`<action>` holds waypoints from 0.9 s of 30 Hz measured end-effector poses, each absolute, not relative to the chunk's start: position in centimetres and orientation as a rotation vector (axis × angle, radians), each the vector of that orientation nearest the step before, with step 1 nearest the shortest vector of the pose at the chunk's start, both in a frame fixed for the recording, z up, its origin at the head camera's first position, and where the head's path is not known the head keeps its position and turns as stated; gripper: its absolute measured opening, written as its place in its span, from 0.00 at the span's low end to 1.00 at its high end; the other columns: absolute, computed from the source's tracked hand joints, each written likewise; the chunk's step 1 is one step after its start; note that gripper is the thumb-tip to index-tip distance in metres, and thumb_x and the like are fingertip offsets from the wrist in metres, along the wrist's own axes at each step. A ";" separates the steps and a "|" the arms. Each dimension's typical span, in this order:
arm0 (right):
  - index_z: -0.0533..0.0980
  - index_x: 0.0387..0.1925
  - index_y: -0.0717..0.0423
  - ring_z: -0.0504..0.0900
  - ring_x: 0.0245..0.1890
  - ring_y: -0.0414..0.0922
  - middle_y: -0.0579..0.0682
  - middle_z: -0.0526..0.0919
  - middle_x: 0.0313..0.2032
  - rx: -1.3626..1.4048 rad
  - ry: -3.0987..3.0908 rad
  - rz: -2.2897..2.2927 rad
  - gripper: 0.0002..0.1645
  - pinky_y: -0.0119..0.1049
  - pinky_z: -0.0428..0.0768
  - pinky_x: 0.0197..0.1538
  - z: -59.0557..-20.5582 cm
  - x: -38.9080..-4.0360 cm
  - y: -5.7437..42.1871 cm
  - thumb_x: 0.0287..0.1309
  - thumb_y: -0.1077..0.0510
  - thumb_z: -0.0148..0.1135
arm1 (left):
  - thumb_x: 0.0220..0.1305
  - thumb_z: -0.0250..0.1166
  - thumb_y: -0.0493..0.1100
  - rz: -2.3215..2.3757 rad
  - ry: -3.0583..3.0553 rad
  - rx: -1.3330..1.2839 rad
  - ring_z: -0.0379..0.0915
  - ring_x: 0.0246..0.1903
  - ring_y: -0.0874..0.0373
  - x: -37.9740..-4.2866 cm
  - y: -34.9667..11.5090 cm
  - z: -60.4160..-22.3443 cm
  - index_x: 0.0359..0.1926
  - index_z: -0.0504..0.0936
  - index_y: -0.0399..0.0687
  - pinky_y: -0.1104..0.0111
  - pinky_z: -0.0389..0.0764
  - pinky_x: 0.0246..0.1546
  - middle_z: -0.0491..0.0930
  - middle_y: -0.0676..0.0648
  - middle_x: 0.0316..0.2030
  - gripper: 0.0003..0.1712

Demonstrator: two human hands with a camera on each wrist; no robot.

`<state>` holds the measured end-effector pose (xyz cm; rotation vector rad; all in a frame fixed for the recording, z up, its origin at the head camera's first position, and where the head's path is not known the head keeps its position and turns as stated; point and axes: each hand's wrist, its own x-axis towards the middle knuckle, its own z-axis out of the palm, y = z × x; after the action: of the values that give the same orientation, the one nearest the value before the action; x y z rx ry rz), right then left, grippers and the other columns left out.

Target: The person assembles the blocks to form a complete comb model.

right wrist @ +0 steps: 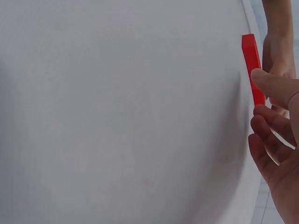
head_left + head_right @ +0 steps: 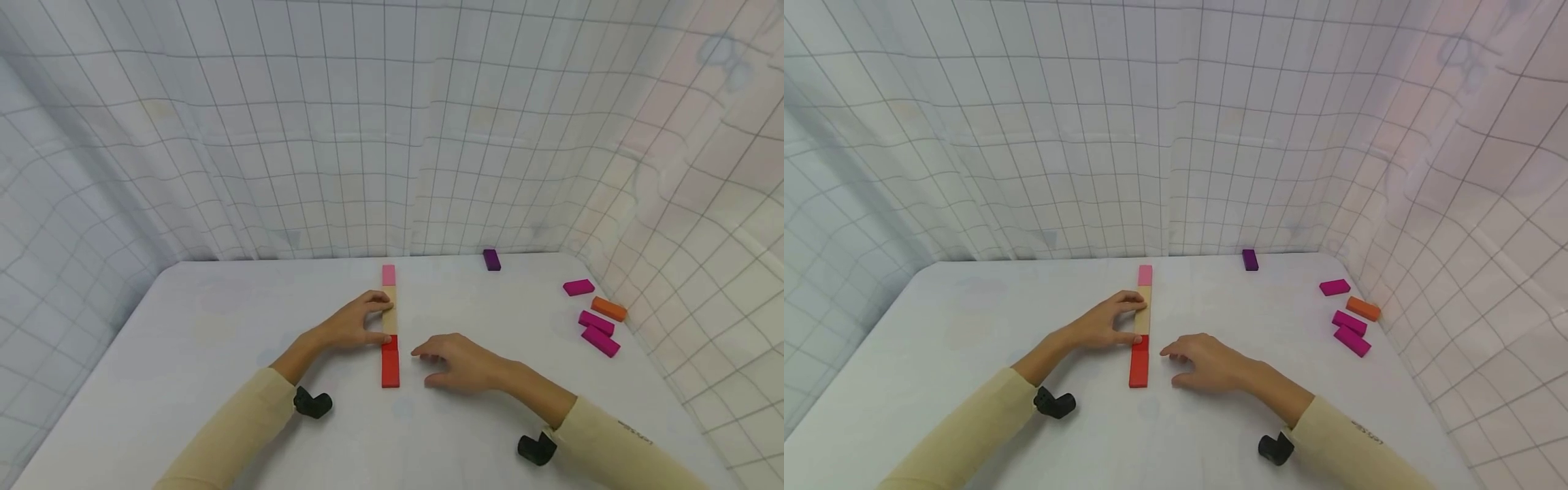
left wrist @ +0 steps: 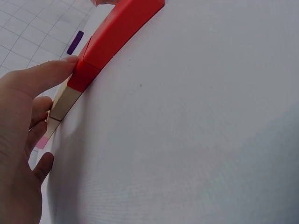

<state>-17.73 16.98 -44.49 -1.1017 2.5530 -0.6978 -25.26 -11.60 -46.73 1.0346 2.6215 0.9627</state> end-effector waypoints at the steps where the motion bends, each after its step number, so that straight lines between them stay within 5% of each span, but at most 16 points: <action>1: 0.80 0.63 0.51 0.79 0.48 0.36 0.39 0.84 0.51 -1.090 2.561 -0.708 0.27 0.37 0.80 0.54 -44.4 -17.7 17.4 0.64 0.52 0.73 | 0.63 0.74 0.55 0.966 2.620 1.032 0.62 0.70 0.46 -25.2 -11.6 -46.7 0.71 0.73 0.35 0.50 0.62 0.71 0.68 0.43 0.68 0.43; 14: 0.82 0.59 0.57 0.81 0.46 0.43 0.44 0.85 0.48 -0.968 2.733 -0.819 0.24 0.42 0.83 0.51 -44.0 -18.5 25.7 0.63 0.56 0.73 | 0.63 0.74 0.54 0.971 2.605 1.020 0.61 0.70 0.46 -25.3 -11.6 -47.0 0.71 0.73 0.35 0.51 0.61 0.71 0.67 0.42 0.69 0.43; 27: 0.84 0.53 0.61 0.83 0.42 0.47 0.50 0.87 0.43 -0.741 3.030 -0.846 0.20 0.36 0.85 0.45 -44.0 -18.3 35.8 0.59 0.63 0.75 | 0.63 0.74 0.55 0.970 2.607 0.989 0.59 0.71 0.46 -25.0 -11.7 -46.8 0.72 0.73 0.37 0.51 0.62 0.71 0.66 0.43 0.70 0.43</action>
<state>-18.25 35.79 -43.97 -0.7406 3.0302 -0.8464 -25.03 -11.73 -46.80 0.9892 2.6066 0.9703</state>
